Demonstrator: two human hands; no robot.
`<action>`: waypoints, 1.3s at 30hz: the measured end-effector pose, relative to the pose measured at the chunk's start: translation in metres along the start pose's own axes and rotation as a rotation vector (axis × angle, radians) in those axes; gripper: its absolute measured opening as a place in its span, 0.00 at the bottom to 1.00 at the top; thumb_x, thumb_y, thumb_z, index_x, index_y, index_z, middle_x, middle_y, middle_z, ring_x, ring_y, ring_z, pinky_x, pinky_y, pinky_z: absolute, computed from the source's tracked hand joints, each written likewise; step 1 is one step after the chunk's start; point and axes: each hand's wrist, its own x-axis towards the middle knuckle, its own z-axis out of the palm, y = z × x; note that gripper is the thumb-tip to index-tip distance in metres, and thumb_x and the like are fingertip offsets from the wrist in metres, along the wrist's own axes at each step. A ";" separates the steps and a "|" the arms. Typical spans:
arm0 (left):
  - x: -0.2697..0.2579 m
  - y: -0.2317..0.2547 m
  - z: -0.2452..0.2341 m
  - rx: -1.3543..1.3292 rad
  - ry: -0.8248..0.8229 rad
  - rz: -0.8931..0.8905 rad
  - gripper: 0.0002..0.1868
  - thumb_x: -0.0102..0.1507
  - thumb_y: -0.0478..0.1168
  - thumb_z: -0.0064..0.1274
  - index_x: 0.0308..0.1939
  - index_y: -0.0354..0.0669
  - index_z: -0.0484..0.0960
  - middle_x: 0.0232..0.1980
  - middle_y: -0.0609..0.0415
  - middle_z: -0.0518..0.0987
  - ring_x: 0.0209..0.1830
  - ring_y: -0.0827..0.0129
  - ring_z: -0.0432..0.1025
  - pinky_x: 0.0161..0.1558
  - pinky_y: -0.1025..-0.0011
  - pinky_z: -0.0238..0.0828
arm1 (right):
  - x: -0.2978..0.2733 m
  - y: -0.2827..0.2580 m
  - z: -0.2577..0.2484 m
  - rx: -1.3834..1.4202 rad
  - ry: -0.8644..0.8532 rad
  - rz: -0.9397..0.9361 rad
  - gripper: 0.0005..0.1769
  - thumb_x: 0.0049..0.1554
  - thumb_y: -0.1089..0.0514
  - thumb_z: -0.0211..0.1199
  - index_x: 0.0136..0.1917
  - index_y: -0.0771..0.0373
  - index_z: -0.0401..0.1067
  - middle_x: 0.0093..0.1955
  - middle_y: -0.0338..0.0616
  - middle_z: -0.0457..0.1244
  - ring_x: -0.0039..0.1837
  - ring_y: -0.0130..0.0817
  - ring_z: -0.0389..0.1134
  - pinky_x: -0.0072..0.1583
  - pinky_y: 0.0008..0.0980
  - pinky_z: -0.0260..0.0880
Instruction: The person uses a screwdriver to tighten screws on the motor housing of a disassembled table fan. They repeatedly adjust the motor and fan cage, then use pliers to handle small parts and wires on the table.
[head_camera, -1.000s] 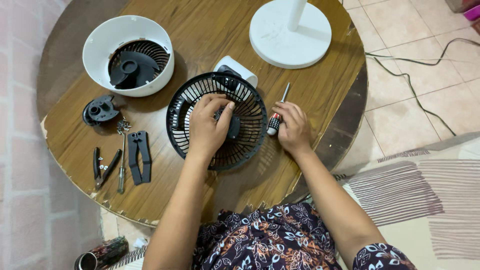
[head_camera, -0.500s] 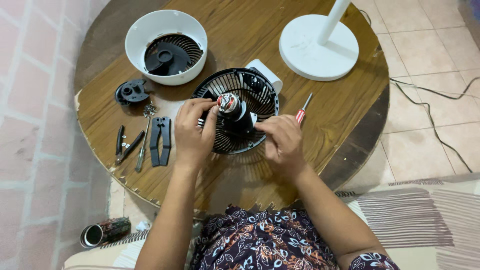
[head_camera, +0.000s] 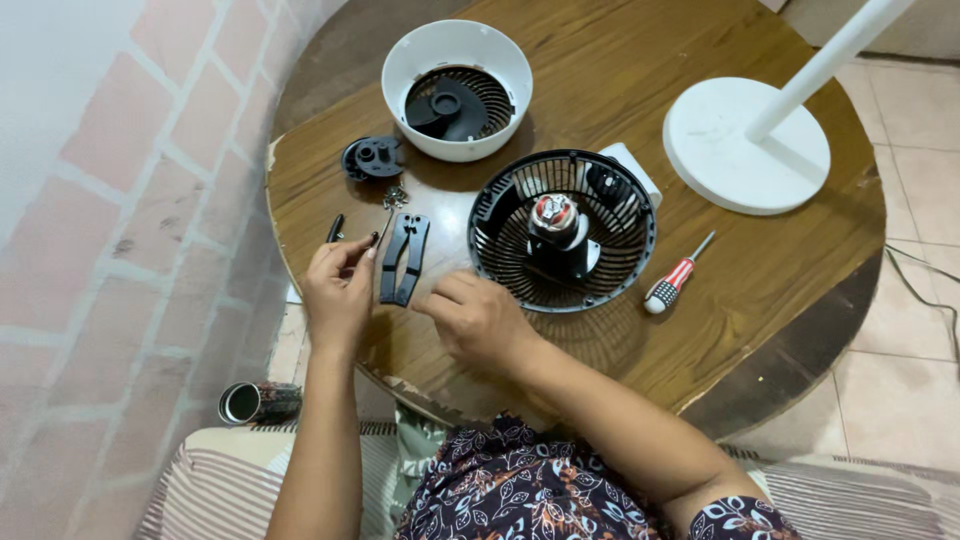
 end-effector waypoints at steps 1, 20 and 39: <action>0.000 -0.007 -0.002 0.017 0.005 -0.022 0.09 0.65 0.35 0.59 0.48 0.36 0.87 0.42 0.51 0.81 0.35 0.72 0.75 0.38 0.75 0.71 | 0.000 0.002 0.012 0.036 -0.014 0.033 0.14 0.51 0.69 0.62 0.52 0.63 0.75 0.48 0.45 0.66 0.52 0.45 0.70 0.53 0.39 0.72; 0.036 -0.074 0.002 0.382 0.004 -0.009 0.07 0.62 0.42 0.62 0.38 0.43 0.87 0.39 0.50 0.78 0.43 0.58 0.74 0.46 0.62 0.68 | -0.015 0.062 0.116 0.003 -0.017 0.407 0.30 0.58 0.55 0.65 0.70 0.66 0.64 0.74 0.61 0.54 0.75 0.60 0.56 0.74 0.50 0.57; 0.084 -0.092 0.060 0.560 -0.112 0.088 0.10 0.63 0.40 0.57 0.45 0.56 0.91 0.43 0.58 0.79 0.50 0.60 0.70 0.47 0.59 0.59 | -0.013 0.061 0.111 0.024 -0.016 0.402 0.28 0.58 0.56 0.65 0.69 0.67 0.65 0.72 0.60 0.57 0.74 0.58 0.58 0.72 0.48 0.61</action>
